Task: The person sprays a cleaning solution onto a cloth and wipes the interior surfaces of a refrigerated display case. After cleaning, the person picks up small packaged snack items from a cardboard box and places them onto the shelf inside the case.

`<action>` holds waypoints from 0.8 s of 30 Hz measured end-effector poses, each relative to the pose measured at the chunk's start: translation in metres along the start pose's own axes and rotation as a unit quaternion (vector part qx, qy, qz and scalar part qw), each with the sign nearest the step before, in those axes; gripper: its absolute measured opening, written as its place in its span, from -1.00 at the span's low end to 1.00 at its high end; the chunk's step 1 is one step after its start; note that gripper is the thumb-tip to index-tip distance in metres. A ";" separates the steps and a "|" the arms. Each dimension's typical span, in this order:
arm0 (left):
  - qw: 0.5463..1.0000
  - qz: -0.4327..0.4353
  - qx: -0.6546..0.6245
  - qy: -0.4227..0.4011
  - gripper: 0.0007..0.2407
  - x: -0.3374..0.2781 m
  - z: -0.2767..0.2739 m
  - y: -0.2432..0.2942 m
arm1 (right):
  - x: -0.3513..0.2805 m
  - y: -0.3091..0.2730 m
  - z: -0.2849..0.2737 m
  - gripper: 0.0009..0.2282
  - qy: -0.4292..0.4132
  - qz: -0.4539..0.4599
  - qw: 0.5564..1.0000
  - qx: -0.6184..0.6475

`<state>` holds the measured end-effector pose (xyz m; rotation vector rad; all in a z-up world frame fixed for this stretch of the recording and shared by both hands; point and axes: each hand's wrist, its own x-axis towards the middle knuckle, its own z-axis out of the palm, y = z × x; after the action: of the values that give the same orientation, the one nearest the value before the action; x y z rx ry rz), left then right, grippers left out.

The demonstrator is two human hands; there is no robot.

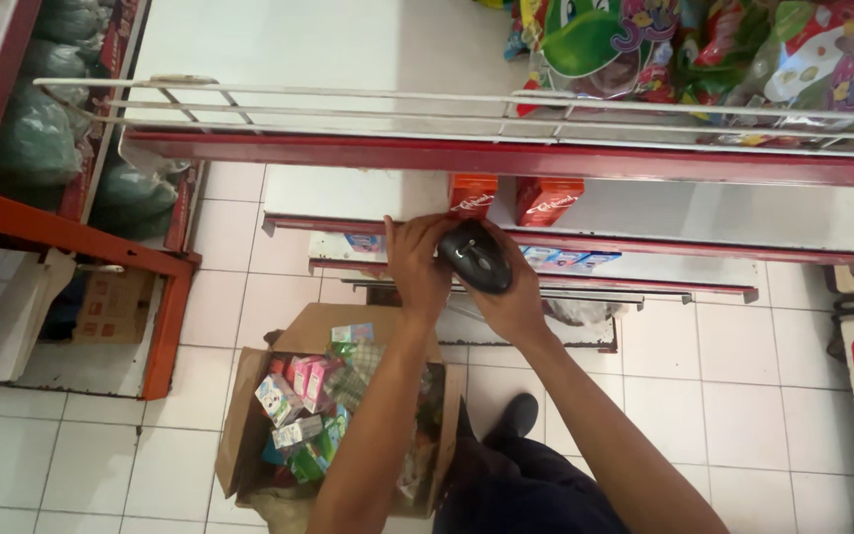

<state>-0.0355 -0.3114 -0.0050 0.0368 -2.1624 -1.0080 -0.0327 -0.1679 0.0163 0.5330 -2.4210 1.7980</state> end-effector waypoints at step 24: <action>0.949 -0.292 0.091 0.076 -0.87 -0.268 -0.104 0.015 | -0.167 0.092 0.072 -0.74 -0.273 0.357 0.857 0.251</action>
<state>0.2293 -0.2841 -0.1150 0.8576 -2.1339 -1.0686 0.1044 -0.1743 -0.1342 0.1663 -2.7050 2.9992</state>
